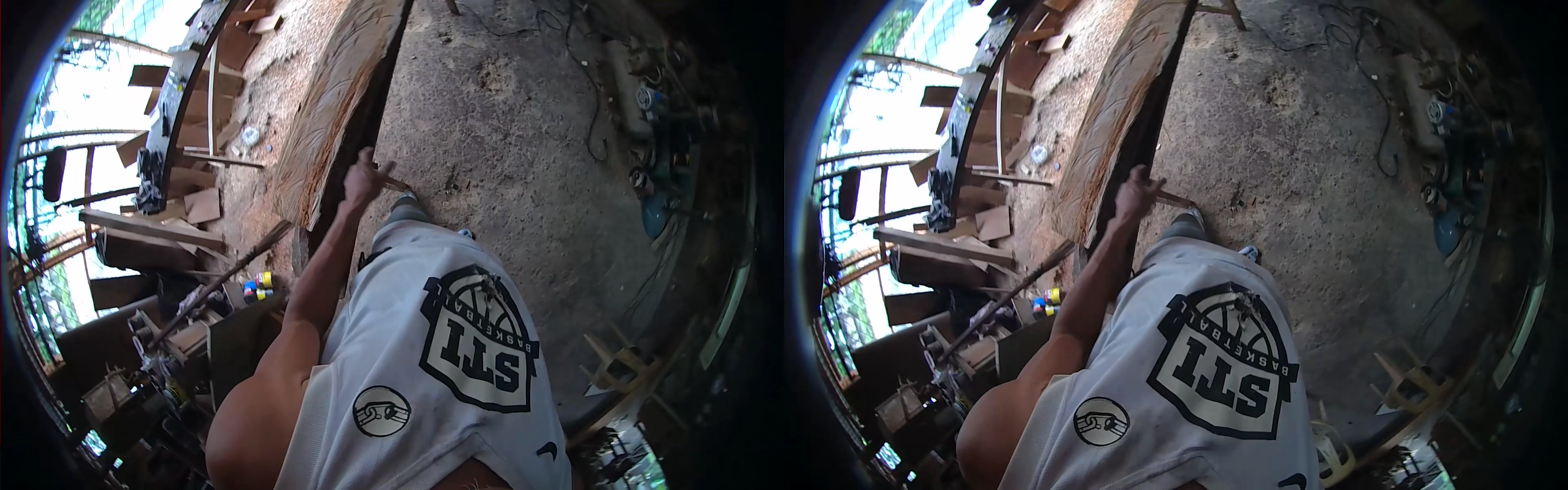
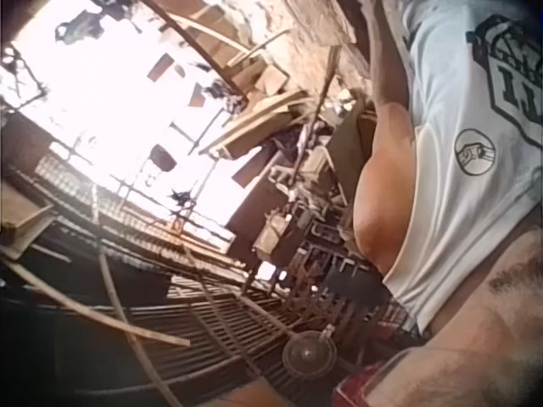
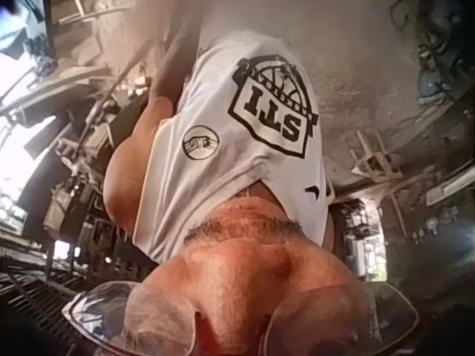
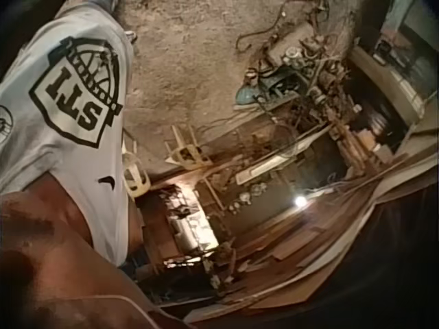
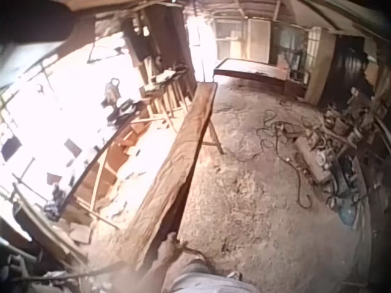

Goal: Measuring a piece of wood with a tape measure and preparing to cut it with a circular saw.

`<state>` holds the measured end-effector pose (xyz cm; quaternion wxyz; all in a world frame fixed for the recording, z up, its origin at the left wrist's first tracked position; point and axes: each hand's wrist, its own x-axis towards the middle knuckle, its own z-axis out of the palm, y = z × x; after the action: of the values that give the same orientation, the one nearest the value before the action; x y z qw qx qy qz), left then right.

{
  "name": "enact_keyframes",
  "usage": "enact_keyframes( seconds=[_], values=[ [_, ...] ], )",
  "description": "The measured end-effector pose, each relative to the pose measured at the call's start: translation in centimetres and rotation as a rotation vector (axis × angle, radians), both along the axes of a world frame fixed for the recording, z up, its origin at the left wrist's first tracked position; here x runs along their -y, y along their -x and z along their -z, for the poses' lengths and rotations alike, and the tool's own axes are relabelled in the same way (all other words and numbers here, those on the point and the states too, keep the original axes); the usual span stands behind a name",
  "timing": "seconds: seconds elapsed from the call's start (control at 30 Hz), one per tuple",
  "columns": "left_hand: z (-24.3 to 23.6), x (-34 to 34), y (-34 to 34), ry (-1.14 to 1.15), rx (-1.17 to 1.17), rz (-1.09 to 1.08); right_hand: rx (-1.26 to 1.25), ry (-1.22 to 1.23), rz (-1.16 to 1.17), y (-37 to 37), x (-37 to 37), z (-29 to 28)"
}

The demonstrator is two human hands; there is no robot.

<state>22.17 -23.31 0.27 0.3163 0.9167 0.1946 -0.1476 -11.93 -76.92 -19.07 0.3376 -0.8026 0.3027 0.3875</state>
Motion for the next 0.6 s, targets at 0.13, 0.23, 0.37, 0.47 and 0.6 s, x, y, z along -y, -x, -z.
enact_keyframes(
  seconds=[0.13,0.23,0.37,0.47,0.6],
  values=[
    [0.0,-10.6,-0.4,-0.171,-0.034,-0.196,-0.009,-0.003,-0.097,-7.4,-3.0,-2.7],
    [-0.1,-16.3,-0.8,-0.231,-0.183,-0.168,0.023,0.019,-0.256,-13.3,-5.1,-4.1],
    [-0.4,-17.9,-1.0,-0.184,-0.261,-0.133,0.209,0.147,-0.711,-22.9,-7.7,-5.7],
    [-0.7,-17.2,-1.3,-0.120,-0.293,-0.199,0.306,0.164,-0.372,-32.2,-11.7,-7.5],
    [-0.7,-16.8,-1.4,-0.136,-0.295,-0.207,0.304,-0.174,-0.194,-43.2,-19.8,-11.5]
  ],
)
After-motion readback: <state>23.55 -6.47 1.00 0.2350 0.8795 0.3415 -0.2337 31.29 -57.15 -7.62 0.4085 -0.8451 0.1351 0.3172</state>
